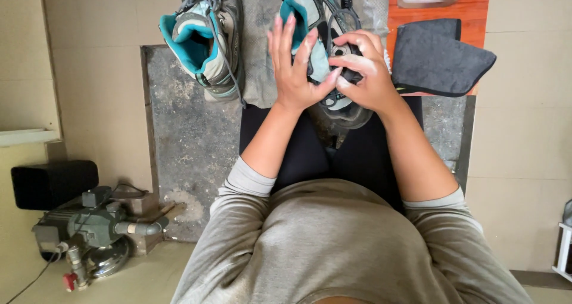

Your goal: The person scrubs a hiking boot with a brush, applies a white cleaning paste to the upper and tongue, and continues scrubbing the same boot. The other boot remains untouched on the table.

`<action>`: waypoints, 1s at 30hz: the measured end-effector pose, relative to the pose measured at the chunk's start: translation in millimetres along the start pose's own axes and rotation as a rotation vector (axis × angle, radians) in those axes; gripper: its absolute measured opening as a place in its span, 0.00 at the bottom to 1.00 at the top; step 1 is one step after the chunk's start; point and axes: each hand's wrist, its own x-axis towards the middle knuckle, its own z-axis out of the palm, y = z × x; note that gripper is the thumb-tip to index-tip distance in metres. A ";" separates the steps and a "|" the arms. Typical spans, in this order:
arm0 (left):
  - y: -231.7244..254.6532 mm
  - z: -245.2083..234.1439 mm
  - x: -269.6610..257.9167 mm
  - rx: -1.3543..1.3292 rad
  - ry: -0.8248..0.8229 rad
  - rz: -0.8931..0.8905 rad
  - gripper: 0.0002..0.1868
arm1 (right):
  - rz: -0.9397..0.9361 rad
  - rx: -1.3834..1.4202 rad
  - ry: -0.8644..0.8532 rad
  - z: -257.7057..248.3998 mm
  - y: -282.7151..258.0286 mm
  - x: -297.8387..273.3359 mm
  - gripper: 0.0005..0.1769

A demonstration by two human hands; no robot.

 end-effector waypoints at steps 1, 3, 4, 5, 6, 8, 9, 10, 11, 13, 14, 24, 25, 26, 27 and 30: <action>-3.2 -0.5 -0.1 0.003 -0.002 0.001 0.37 | 0.000 0.003 0.002 0.2 -1.1 0.4 0.10; -9.1 -2.7 -1.9 -0.002 -0.012 0.007 0.39 | 0.007 -0.015 -0.020 1.0 -4.1 0.4 0.13; -9.6 -1.9 -1.4 0.003 -0.014 0.005 0.39 | 0.006 -0.010 -0.021 -0.1 -4.0 -0.7 0.13; -11.9 -0.8 0.9 -0.034 -0.016 0.045 0.40 | 0.001 0.004 -0.026 -0.9 -3.0 0.3 0.15; -14.2 0.2 3.6 -0.072 -0.019 0.084 0.41 | -0.004 0.018 -0.030 -1.7 -2.1 1.6 0.16; -21.1 7.0 6.4 -0.070 0.022 0.172 0.38 | 0.027 0.038 -0.049 -4.0 -0.2 0.7 0.16; -23.2 11.9 6.7 -0.081 0.061 0.259 0.36 | 0.067 0.048 -0.068 -6.2 0.4 -2.2 0.17; -22.5 11.9 9.4 -0.081 0.058 0.262 0.36 | 0.068 0.049 -0.065 -4.7 0.7 -3.8 0.17; -20.9 14.3 13.0 -0.084 0.075 0.341 0.28 | 0.070 0.043 -0.067 -5.2 1.7 -5.6 0.17; -13.8 16.7 21.2 -0.087 0.090 0.419 0.21 | 0.077 0.038 -0.070 -5.6 1.3 -8.4 0.17; -8.5 16.4 25.7 -0.057 0.115 0.453 0.15 | 0.121 0.052 -0.053 -5.4 -0.4 -9.2 0.17; 9.3 12.6 41.5 -0.014 0.248 0.584 0.21 | 0.197 -0.043 -0.053 -4.6 -10.9 -11.0 0.38; 13.9 10.3 45.3 -0.013 0.247 0.582 0.21 | 0.198 -0.041 -0.055 -3.3 -9.6 -12.0 0.38; 18.5 7.6 48.9 -0.010 0.241 0.581 0.23 | 0.177 -0.087 -0.050 -1.8 -8.7 -13.2 0.34; 22.3 4.2 52.8 -0.005 0.237 0.581 0.26 | 0.152 -0.133 -0.046 0.3 -7.6 -13.6 0.31; 32.0 1.8 61.3 -0.054 0.213 0.503 0.23 | 0.183 -0.133 -0.026 6.0 0.2 -17.9 0.32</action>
